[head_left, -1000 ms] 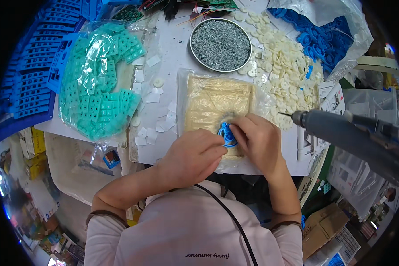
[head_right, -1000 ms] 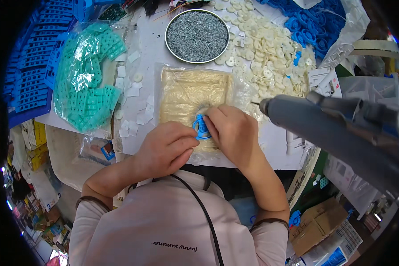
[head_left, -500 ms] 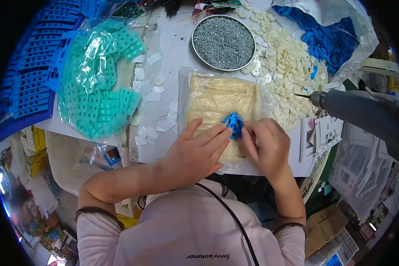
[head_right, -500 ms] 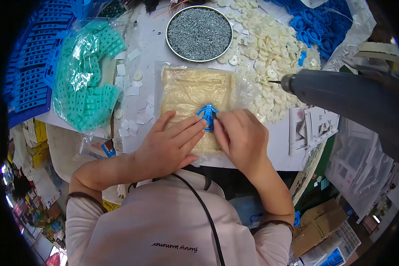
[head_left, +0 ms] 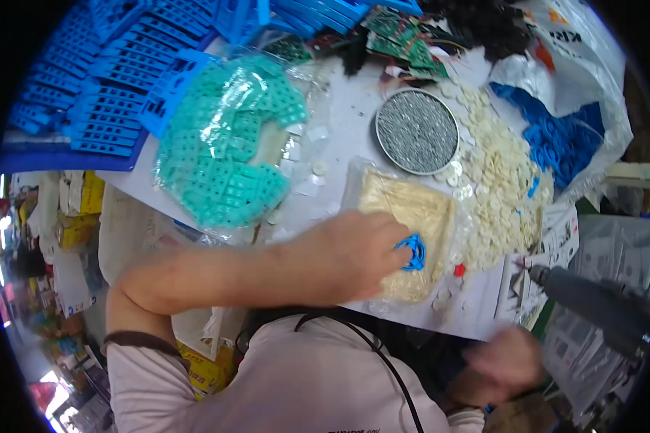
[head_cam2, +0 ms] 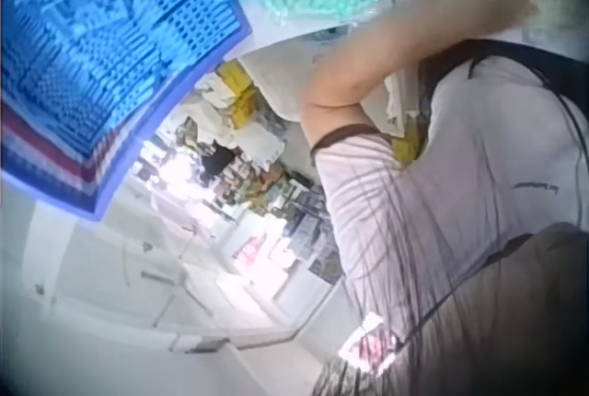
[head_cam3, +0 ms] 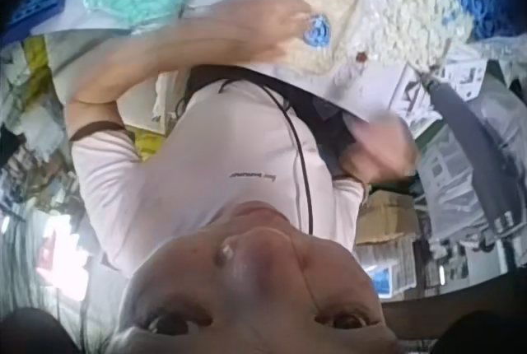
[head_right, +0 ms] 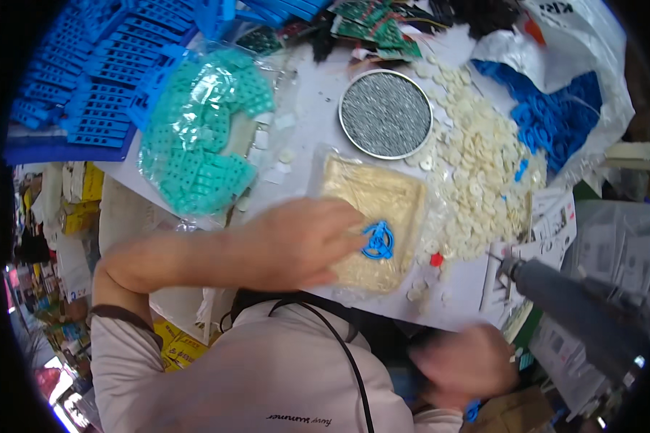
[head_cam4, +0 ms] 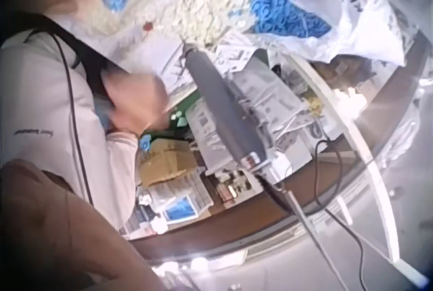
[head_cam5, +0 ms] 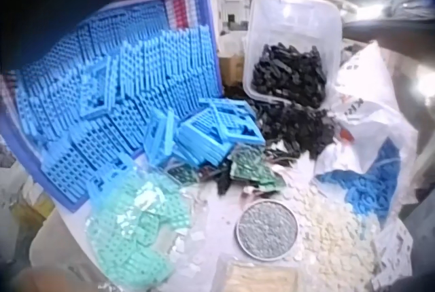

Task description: Assembling various plastic toy components, circuit boards, and wiring using a glue gun.

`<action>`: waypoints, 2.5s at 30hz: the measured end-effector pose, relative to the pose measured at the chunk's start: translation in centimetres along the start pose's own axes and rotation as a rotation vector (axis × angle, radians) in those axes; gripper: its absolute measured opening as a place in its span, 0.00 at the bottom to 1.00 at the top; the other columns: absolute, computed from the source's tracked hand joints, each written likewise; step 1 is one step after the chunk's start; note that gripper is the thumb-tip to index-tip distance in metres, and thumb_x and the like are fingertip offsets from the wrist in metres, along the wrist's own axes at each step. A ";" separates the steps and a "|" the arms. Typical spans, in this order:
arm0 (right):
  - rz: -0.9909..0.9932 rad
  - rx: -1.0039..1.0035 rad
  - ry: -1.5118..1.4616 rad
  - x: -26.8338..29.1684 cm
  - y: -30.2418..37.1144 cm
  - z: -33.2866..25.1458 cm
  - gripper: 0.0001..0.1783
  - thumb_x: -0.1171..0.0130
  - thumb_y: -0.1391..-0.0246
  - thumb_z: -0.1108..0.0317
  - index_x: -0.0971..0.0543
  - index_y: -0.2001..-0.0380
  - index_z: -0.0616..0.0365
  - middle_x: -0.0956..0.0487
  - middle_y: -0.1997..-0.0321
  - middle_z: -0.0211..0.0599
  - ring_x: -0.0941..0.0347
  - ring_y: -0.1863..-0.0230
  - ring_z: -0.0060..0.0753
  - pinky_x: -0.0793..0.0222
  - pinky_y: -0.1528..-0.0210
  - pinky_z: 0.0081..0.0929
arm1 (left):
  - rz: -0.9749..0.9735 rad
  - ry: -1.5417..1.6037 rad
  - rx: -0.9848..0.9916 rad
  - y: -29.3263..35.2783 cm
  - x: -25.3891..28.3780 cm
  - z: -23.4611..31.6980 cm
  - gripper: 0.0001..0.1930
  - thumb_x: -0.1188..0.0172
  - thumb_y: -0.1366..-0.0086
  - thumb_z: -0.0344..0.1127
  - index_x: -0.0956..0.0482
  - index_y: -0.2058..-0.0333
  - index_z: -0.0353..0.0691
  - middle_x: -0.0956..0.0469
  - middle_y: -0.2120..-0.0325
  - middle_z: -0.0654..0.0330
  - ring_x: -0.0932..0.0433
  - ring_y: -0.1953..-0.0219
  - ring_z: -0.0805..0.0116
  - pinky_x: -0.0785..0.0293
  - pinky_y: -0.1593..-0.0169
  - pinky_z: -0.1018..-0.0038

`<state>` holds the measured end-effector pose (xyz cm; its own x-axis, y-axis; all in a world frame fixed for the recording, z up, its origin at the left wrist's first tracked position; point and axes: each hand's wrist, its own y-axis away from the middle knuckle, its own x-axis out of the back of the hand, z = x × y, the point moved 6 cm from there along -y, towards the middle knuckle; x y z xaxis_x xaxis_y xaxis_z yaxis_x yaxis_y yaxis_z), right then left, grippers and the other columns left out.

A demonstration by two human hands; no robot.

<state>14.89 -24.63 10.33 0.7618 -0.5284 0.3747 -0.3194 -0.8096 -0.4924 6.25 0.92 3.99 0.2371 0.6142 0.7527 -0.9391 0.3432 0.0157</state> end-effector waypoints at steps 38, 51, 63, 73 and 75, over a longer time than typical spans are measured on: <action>0.667 -1.073 0.900 14.4 12.1 7.5 0.21 0.29 0.49 0.63 0.21 0.53 0.58 0.18 0.68 0.41 0.22 0.69 0.32 0.25 0.63 0.31 | 0.698 -0.573 0.182 7.4 17.4 -7.4 0.14 0.36 0.33 0.31 0.25 0.52 0.33 0.25 0.57 0.56 0.26 0.55 0.66 0.30 0.49 0.70; 1.402 -0.740 0.150 18.4 20.5 13.4 0.19 0.36 0.45 0.73 0.28 0.51 0.62 0.21 0.62 0.37 0.26 0.63 0.24 0.29 0.64 0.22 | 0.274 -0.230 0.056 4.6 -3.9 1.4 0.21 0.31 0.50 0.32 0.25 0.56 0.40 0.28 0.59 0.54 0.27 0.56 0.52 0.31 0.46 0.54; 0.324 -0.871 -0.412 -4.0 4.1 1.6 0.42 0.25 0.61 0.76 0.28 0.39 0.69 0.25 0.79 0.23 0.31 0.77 0.13 0.39 0.72 0.12 | 0.584 1.114 0.577 4.9 -7.7 -7.4 0.32 0.39 0.33 0.28 0.44 0.36 0.31 0.24 0.61 0.58 0.21 0.60 0.76 0.22 0.57 0.78; -0.003 -0.506 0.190 -14.9 -8.2 4.9 0.39 0.31 0.47 0.71 0.34 0.33 0.62 0.16 0.64 0.41 0.22 0.77 0.22 0.27 0.74 0.24 | 0.742 1.585 0.576 7.1 -8.7 -5.4 0.34 0.41 0.29 0.38 0.47 0.31 0.35 0.27 0.46 0.55 0.27 0.44 0.69 0.27 0.43 0.71; 0.040 -0.494 0.127 -15.2 -7.8 5.2 0.37 0.31 0.48 0.72 0.32 0.35 0.63 0.15 0.59 0.44 0.21 0.77 0.26 0.24 0.72 0.26 | 0.736 1.377 0.521 6.6 -8.4 -5.5 0.35 0.40 0.31 0.36 0.47 0.31 0.35 0.29 0.43 0.54 0.27 0.42 0.67 0.29 0.40 0.70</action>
<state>8.67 -8.97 4.36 0.6791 -0.5631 0.4709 -0.5984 -0.7962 -0.0892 -0.57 1.92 -5.79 -0.5091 0.7555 -0.4124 -0.8526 -0.3770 0.3619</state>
